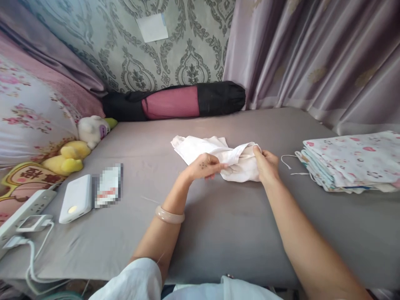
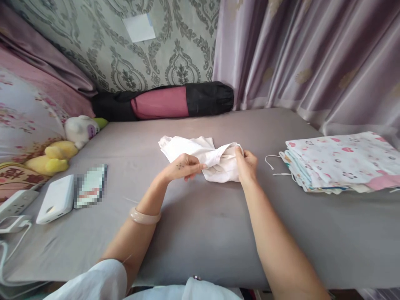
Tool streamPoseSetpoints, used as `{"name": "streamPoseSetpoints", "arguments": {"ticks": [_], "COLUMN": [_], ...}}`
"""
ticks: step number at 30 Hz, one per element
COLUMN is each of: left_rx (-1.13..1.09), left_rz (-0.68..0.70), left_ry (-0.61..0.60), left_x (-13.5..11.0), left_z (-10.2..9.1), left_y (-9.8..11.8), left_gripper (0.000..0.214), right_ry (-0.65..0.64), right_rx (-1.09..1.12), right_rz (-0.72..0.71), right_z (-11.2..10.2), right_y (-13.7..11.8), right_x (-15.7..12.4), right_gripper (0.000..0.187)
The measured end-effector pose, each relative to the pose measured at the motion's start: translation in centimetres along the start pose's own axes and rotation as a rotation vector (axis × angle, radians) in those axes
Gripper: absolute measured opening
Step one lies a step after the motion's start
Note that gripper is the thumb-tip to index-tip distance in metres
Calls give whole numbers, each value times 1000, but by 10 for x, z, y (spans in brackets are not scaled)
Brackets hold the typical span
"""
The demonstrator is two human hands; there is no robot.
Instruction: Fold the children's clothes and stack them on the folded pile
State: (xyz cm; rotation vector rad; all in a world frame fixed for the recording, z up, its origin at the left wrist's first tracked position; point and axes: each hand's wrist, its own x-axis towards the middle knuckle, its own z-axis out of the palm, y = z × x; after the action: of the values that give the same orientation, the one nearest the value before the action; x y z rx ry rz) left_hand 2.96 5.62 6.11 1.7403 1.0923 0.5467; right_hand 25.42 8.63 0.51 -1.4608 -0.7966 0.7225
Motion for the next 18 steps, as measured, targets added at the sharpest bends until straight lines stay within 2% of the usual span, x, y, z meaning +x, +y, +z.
{"name": "streamPoseSetpoints", "arguments": {"ticks": [1,2,3,6,8,11,15,18], "left_rx": [22,49,87,244,329,394,385,318], "left_rz": [-8,-1,15,93,147,189,204,232], "left_ry": [-78,-107,-82,195,356,466,580,660], "left_x": [1,3,7,19,26,33,39,44], "left_z": [4,7,11,21,26,29,30,28], "left_y": [-2,-6,-11,-28,-37,-47,-58,-64], "left_gripper": [42,39,35,19,16,24,21,21], "right_ry": [7,10,12,10,-6,-41,-93,-199], "right_rx": [3,2,-3,-24,-39,-78,-141,-134], "right_rz": [12,22,30,48,71,104,136,111], "right_z": [0,0,0,-2,-3,-4,-4,-5], "right_y": [0,0,1,5,8,12,16,16], "right_x": [0,0,1,4,7,10,14,18], "right_gripper": [40,41,42,45,45,45,44,39]}}
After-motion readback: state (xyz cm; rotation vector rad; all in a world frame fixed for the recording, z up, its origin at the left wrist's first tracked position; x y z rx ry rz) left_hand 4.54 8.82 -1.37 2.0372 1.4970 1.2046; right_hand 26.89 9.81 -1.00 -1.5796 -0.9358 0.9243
